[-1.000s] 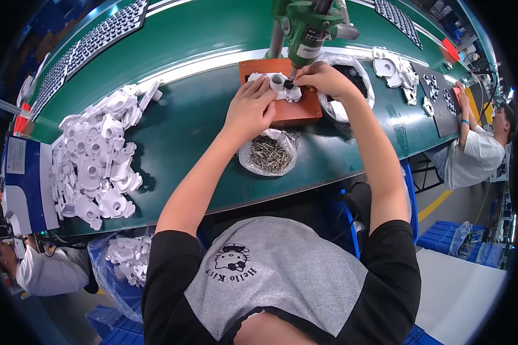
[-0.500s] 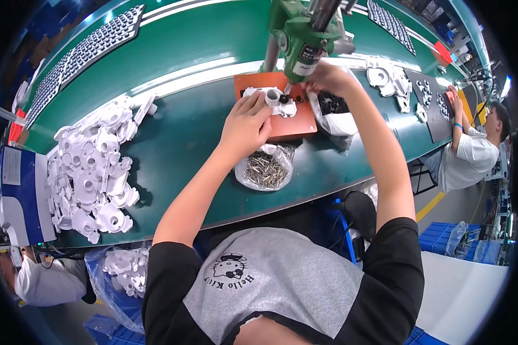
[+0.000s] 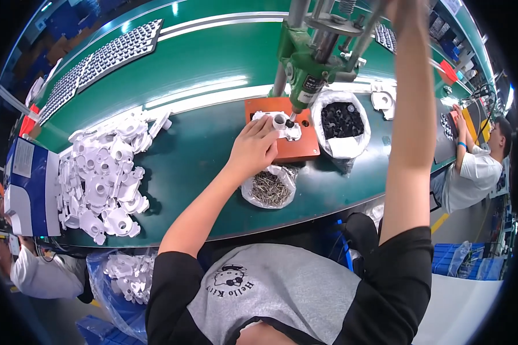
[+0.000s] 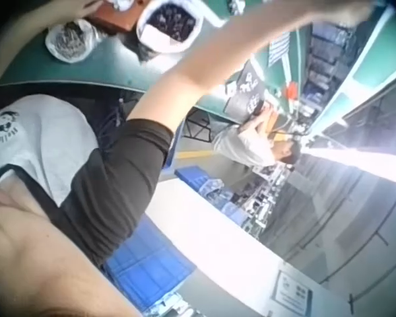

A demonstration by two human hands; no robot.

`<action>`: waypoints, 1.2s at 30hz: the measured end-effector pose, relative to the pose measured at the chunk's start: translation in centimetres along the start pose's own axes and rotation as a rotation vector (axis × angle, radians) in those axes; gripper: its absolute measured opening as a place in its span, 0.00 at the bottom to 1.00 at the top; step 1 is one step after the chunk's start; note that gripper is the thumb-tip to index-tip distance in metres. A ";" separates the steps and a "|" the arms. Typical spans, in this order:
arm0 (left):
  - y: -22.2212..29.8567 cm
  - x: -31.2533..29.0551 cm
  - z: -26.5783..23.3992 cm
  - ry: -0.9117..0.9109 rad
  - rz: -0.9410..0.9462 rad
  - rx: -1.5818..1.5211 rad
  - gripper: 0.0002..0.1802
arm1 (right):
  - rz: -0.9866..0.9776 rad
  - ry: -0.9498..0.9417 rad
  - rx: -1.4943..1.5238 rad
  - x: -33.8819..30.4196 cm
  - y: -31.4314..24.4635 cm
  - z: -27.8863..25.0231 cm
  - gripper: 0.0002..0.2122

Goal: Assembling small plastic housings by inserting metal pins and using a manual press machine on an assembly line.

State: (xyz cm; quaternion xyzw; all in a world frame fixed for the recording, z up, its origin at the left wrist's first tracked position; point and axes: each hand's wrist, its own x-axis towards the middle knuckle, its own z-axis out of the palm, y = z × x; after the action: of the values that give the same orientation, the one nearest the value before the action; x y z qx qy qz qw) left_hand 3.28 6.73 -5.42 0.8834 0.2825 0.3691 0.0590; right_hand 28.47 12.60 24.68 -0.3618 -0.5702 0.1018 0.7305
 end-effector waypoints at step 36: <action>-13.7 3.4 -5.4 -0.047 -0.464 0.078 0.30 | 0.453 -0.129 -1.539 -20.1 21.5 -21.3 0.25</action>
State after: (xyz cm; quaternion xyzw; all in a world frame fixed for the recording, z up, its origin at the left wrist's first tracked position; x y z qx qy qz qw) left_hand -4.76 19.42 -3.68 0.8046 0.4908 0.3139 0.1145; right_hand 46.87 7.90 -6.30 -0.8641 -0.4341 -0.1532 0.2037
